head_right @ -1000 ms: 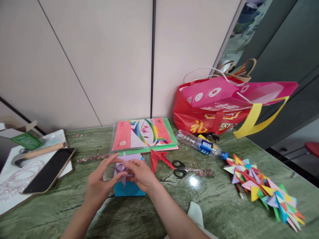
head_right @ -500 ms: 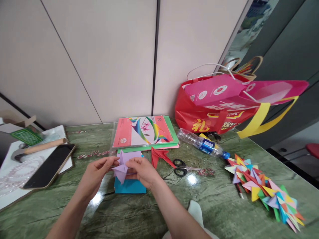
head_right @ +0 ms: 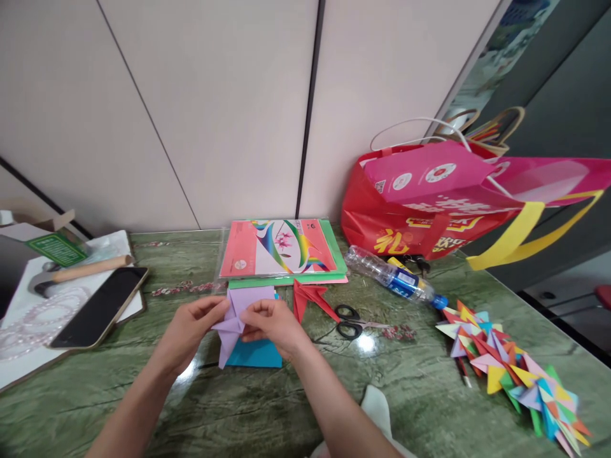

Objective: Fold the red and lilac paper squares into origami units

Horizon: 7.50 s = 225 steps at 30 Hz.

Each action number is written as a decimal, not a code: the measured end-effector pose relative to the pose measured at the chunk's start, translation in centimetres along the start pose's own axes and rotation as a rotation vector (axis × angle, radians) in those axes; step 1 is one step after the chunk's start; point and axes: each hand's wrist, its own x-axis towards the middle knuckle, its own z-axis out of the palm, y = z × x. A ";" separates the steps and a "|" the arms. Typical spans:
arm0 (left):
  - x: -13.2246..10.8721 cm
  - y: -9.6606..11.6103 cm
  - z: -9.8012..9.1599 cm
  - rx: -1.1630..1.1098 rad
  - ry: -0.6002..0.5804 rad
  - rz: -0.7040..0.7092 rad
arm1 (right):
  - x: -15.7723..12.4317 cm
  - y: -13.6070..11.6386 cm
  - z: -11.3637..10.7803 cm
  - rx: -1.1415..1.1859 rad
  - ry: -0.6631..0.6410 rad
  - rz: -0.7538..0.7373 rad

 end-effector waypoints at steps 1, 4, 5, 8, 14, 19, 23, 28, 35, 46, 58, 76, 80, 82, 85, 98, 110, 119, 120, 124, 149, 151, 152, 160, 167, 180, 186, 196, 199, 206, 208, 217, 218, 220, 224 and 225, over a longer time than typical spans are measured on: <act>0.0 0.0 0.1 0.015 0.009 0.009 | 0.1 0.1 0.0 -0.011 0.004 -0.011; 0.0 -0.2 0.4 0.044 0.065 0.017 | 0.2 0.4 0.0 -0.037 0.018 -0.045; 0.0 -0.3 0.4 0.043 0.077 0.017 | 0.3 0.5 0.0 -0.045 0.025 -0.058; 0.0 -0.3 0.5 0.029 0.066 0.012 | 0.4 0.6 0.1 -0.063 0.059 -0.092; -0.1 -0.2 0.3 0.041 -0.035 -0.015 | 0.3 0.5 0.0 -0.108 0.045 -0.154; 0.0 -0.5 0.4 0.050 -0.014 -0.041 | 0.2 0.5 0.2 -0.098 0.023 -0.192; 0.0 -0.5 0.4 -0.027 0.055 -0.020 | 0.2 0.7 0.2 -0.022 -0.023 -0.162; -0.1 -0.3 0.6 -0.069 0.058 -0.052 | 0.3 0.9 0.1 0.046 -0.042 -0.086; -0.3 -0.1 1.0 -0.173 0.021 -0.143 | -0.1 0.6 0.4 0.089 -0.027 0.018; -0.3 0.4 0.5 -0.118 -0.094 -0.152 | 0.4 0.5 -0.1 0.164 0.115 -0.072; 0.0 -0.6 0.6 -0.099 -0.063 -0.121 | 0.6 0.8 0.0 0.140 0.091 -0.100; -0.5 -0.2 1.5 -0.046 -0.116 -0.011 | 0.1 0.3 0.9 0.089 0.154 -0.226; -0.6 0.0 1.7 0.037 -0.098 0.012 | 0.1 0.2 0.9 0.058 0.181 -0.235; -0.5 0.0 1.7 0.054 -0.074 0.021 | 0.1 0.1 0.9 0.038 0.179 -0.242; -0.5 -0.2 1.6 0.047 -0.067 0.026 | 0.0 0.0 1.0 0.020 0.170 -0.253; -0.6 0.6 1.4 0.037 -0.119 0.035 | 0.1 0.0 0.8 0.051 0.164 -0.276; -0.5 0.2 1.1 0.042 -0.055 0.097 | -0.3 -0.3 1.3 -0.079 0.092 -0.385; -0.8 0.5 1.1 0.175 -0.021 0.275 | -0.8 -0.2 1.3 -0.272 0.242 -0.576; -0.8 0.5 1.1 0.189 0.008 0.300 | -0.8 -0.2 1.2 -0.316 0.249 -0.600; -0.7 0.0 1.1 0.257 0.133 0.362 | -0.8 0.0 1.1 -0.421 0.234 -0.653; -0.4 -0.4 0.7 0.004 0.085 0.142 | -0.6 -0.5 1.4 -0.153 0.042 -0.292; -0.4 -0.3 0.8 0.028 0.082 0.116 | -0.6 -0.5 1.3 -0.147 0.039 -0.286; -0.4 -0.2 0.9 0.043 0.083 0.104 | -0.6 -0.5 1.3 -0.142 0.045 -0.281; -0.4 -0.2 1.0 0.077 0.080 0.069 | 0.2 0.3 1.3 -0.075 0.101 -0.227; -0.3 -0.5 1.4 0.096 0.118 0.074 | -0.1 0.2 1.2 -0.096 0.118 -0.281; -0.5 -0.3 1.8 0.183 -0.061 -0.019 | 0.4 0.7 0.8 -0.146 0.266 -0.402; -0.9 -0.2 2.2 0.116 -0.121 -0.152 | 0.3 0.6 0.6 -0.103 0.337 -0.451; -0.5 -0.2 1.8 0.010 0.021 -0.095 | 0.4 0.7 0.7 -0.085 0.250 -0.421; -0.6 -0.3 1.9 -0.009 -0.017 -0.081 | 0.5 0.8 0.6 -0.074 0.292 -0.442; -0.5 -0.4 1.7 -0.045 -0.028 -0.066 | 0.7 0.9 0.8 0.000 0.243 -0.401; -0.4 -0.3 1.7 -0.052 -0.005 -0.062 | 0.7 1.0 1.0 -0.008 0.204 -0.370; -0.6 -0.2 2.1 0.055 -0.054 -0.070 | 0.7 0.9 0.9 0.029 0.291 -0.421; -0.6 -0.1 2.1 0.058 -0.050 -0.076 | 0.7 0.8 0.9 0.034 0.289 -0.418; -0.6 0.0 2.1 0.055 -0.042 -0.081 | 0.6 0.8 1.0 0.026 0.245 -0.394; -0.7 0.2 2.0 0.068 -0.020 -0.060 | 0.6 1.0 1.1 -0.006 0.174 -0.343; -0.7 0.2 2.0 0.078 -0.024 -0.051 | 0.6 1.0 1.1 -0.002 0.185 -0.343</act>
